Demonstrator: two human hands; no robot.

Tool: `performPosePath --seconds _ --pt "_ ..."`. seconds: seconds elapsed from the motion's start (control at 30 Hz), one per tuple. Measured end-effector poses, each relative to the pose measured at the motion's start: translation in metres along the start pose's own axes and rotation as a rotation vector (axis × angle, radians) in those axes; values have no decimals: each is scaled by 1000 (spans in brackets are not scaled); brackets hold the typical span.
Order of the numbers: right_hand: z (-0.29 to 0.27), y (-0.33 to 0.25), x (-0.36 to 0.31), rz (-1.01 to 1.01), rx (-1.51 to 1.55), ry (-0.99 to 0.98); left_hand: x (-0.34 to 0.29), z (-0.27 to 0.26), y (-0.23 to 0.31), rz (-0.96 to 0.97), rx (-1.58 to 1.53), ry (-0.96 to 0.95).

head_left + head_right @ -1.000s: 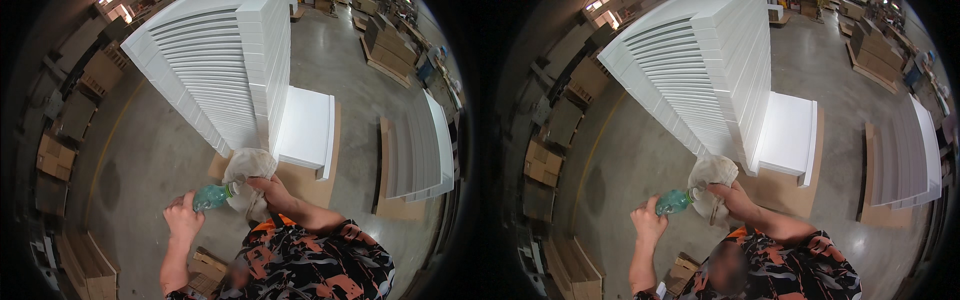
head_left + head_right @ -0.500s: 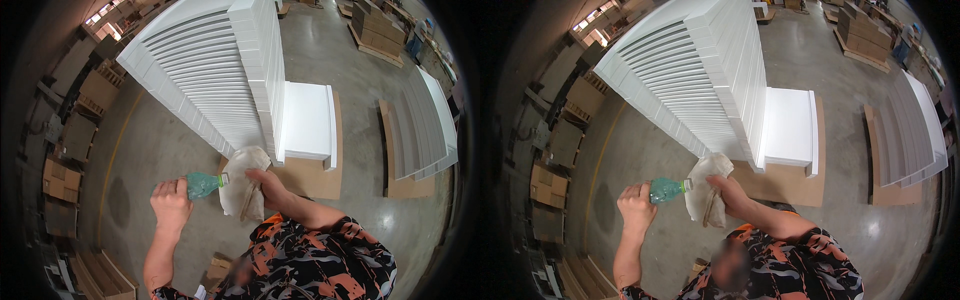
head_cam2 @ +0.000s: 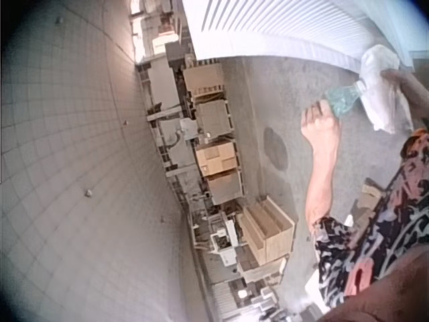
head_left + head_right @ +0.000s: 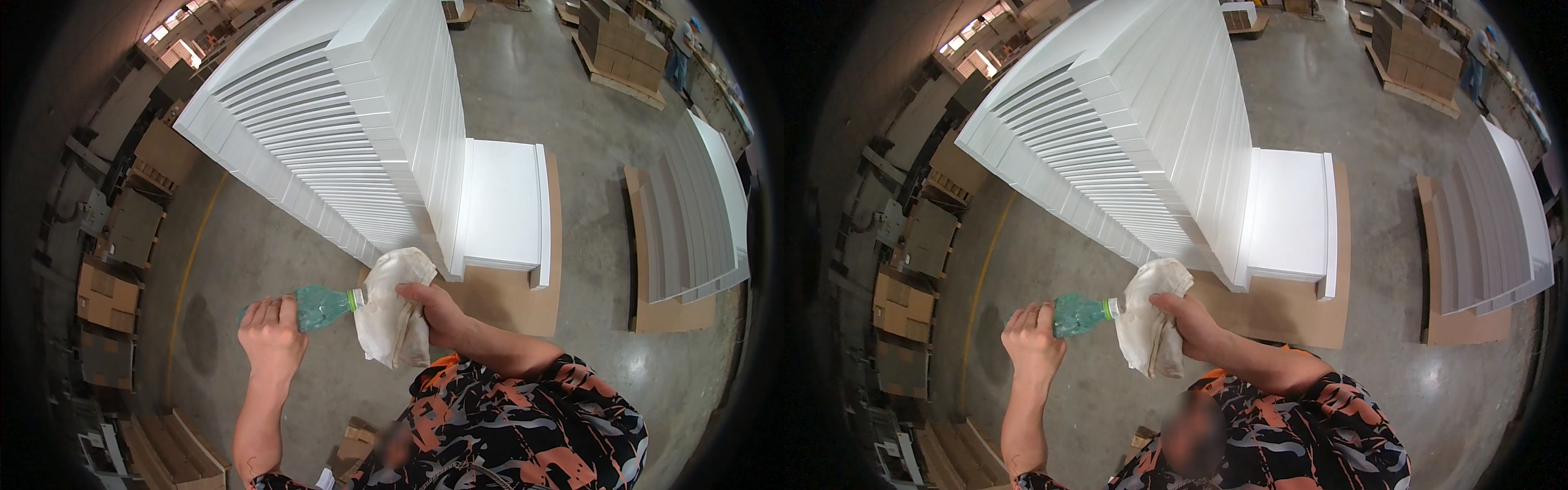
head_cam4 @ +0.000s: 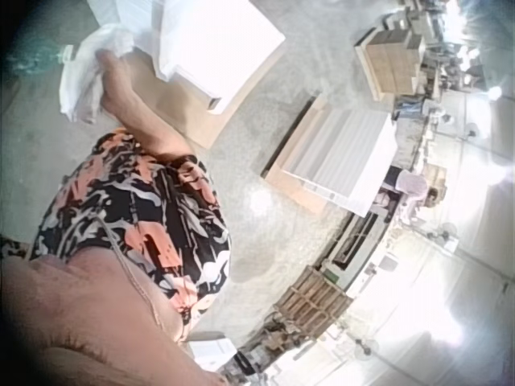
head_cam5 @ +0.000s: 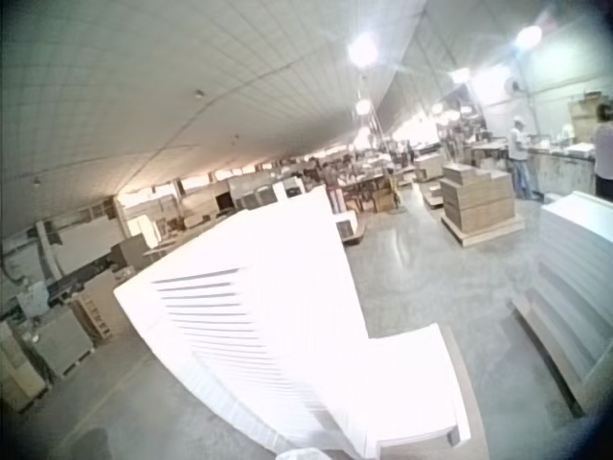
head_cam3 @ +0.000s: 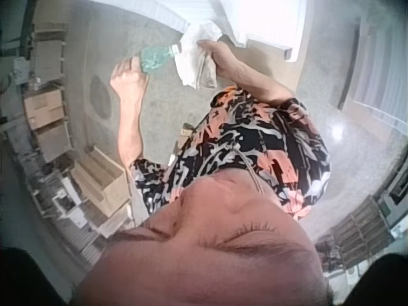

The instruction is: The person pours liquid from a bottle onto a cloth and wipes the edges and surfaces of several white furniture panels stacked on a pallet.

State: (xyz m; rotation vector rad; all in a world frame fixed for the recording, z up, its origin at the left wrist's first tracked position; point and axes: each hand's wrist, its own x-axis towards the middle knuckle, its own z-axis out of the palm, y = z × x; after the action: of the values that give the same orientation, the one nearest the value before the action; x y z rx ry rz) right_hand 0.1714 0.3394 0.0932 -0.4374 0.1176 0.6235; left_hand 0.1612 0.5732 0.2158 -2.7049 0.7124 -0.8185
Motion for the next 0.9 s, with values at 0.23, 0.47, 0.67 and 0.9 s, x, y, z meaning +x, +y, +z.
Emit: performPosePath --seconds 0.23,0.47,0.67,0.9 --pt "-14 -13 2 66 238 -212 7 9 21 -172 -48 -129" --pt "-7 -66 -19 67 264 -154 -64 66 69 -1254 -1300 63" --pt "25 -149 12 -761 -121 -106 -121 84 127 -1509 -1455 194" --pt "54 -173 95 -1824 -1240 -20 -109 55 122 -1440 -1320 113"
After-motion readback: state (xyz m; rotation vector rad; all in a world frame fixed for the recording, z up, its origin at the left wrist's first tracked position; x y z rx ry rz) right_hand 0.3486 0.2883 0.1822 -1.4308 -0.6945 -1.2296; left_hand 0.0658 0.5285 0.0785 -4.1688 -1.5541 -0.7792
